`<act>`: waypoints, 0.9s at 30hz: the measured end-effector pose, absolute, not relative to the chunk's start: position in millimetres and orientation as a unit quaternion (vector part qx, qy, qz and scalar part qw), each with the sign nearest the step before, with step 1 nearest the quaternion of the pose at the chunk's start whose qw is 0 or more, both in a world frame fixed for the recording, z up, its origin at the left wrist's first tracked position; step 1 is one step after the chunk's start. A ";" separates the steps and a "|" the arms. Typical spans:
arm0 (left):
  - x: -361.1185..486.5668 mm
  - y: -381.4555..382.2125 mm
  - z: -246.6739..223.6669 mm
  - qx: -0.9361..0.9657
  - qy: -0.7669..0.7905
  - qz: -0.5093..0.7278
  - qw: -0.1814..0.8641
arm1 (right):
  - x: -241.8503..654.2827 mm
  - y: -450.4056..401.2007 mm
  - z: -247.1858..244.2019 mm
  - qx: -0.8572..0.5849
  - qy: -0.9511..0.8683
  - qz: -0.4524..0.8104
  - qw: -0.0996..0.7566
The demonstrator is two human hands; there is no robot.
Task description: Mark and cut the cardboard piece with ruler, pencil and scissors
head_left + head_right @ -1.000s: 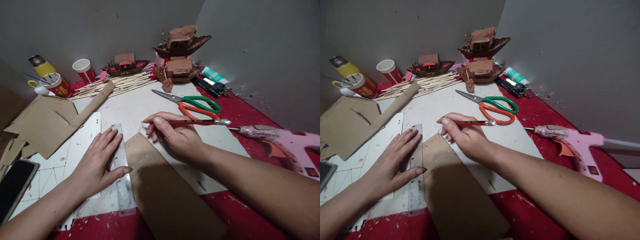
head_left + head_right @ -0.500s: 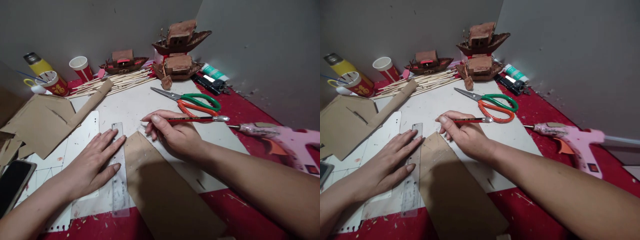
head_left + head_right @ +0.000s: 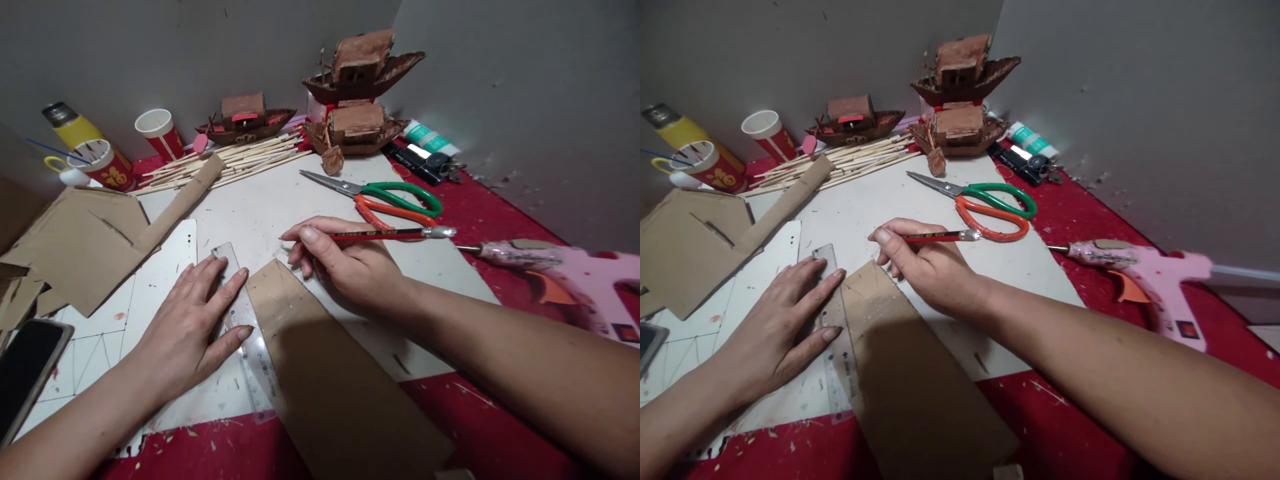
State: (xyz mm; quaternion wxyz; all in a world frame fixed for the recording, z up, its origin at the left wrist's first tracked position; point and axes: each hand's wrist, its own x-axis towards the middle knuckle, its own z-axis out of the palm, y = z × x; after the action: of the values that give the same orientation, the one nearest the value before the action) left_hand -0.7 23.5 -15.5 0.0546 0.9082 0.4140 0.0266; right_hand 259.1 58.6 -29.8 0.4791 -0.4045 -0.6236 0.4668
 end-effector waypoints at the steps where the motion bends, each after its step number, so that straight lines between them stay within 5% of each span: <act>1: -0.1 22.7 -15.4 0.908 0.416 0.027 0.051 | 259.1 58.7 -29.9 -0.406 -0.623 0.467 0.479; 27: 1.9 22.8 -19.8 0.911 0.407 0.033 0.054 | 252.4 38.0 -10.1 -0.431 -0.641 0.483 0.412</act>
State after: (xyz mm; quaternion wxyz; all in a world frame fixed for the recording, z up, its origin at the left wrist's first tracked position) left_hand 1.9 22.8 -19.8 0.0537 0.9113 0.4069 0.0327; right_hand 252.4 38.0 -10.1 0.4124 -0.4312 -0.6409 0.4829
